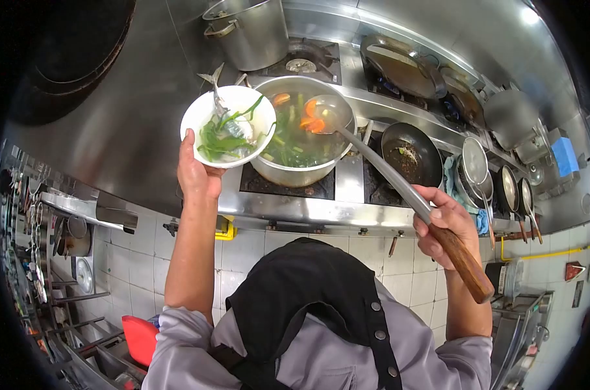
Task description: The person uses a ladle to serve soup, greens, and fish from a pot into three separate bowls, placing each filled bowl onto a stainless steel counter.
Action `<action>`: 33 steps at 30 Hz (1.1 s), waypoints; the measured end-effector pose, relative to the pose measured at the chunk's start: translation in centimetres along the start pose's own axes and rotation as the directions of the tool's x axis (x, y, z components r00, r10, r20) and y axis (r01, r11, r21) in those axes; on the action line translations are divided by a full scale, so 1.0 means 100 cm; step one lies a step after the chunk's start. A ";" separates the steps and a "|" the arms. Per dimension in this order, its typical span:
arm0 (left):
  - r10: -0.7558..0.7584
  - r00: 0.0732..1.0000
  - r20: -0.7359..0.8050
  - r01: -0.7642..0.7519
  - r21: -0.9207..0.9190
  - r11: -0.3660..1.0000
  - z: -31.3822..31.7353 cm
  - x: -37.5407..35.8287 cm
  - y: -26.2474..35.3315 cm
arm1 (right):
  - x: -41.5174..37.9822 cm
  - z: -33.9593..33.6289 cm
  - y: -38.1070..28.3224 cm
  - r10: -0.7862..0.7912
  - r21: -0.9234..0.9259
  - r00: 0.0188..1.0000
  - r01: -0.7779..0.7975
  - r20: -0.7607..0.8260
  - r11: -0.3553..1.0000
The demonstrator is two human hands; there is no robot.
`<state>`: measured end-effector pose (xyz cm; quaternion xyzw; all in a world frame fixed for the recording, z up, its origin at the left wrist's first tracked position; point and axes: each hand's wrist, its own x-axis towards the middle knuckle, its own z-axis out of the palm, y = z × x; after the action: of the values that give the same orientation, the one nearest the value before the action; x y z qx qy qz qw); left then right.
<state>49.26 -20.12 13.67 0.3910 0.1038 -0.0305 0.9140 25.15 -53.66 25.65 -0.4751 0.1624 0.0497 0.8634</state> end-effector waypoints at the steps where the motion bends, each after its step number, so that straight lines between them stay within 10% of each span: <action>1: 0.002 1.000 0.002 -0.002 -0.001 1.000 0.000 0.000 0.000 | -0.004 -0.001 -0.001 -0.009 0.039 1.000 0.008 0.023 0.999; 7: 0.012 0.997 -0.072 -0.010 0.018 1.000 0.006 -0.001 -0.004 | -0.013 0.003 0.005 -0.105 -0.251 0.993 0.088 -0.057 0.964; 27: -0.016 0.997 -0.077 0.017 0.017 1.000 0.005 0.008 -0.015 | -0.029 0.019 -0.015 -0.105 0.153 0.970 0.072 0.221 0.986; 33: -0.093 0.995 0.022 0.093 -0.027 0.995 0.021 0.014 -0.022 | -0.029 0.055 -0.004 -0.083 -0.237 0.990 0.109 0.118 0.965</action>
<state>50.68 -23.15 13.19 0.3726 0.1129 -0.0756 0.9180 23.82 -49.08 29.67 -0.5811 0.0854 0.0524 0.8077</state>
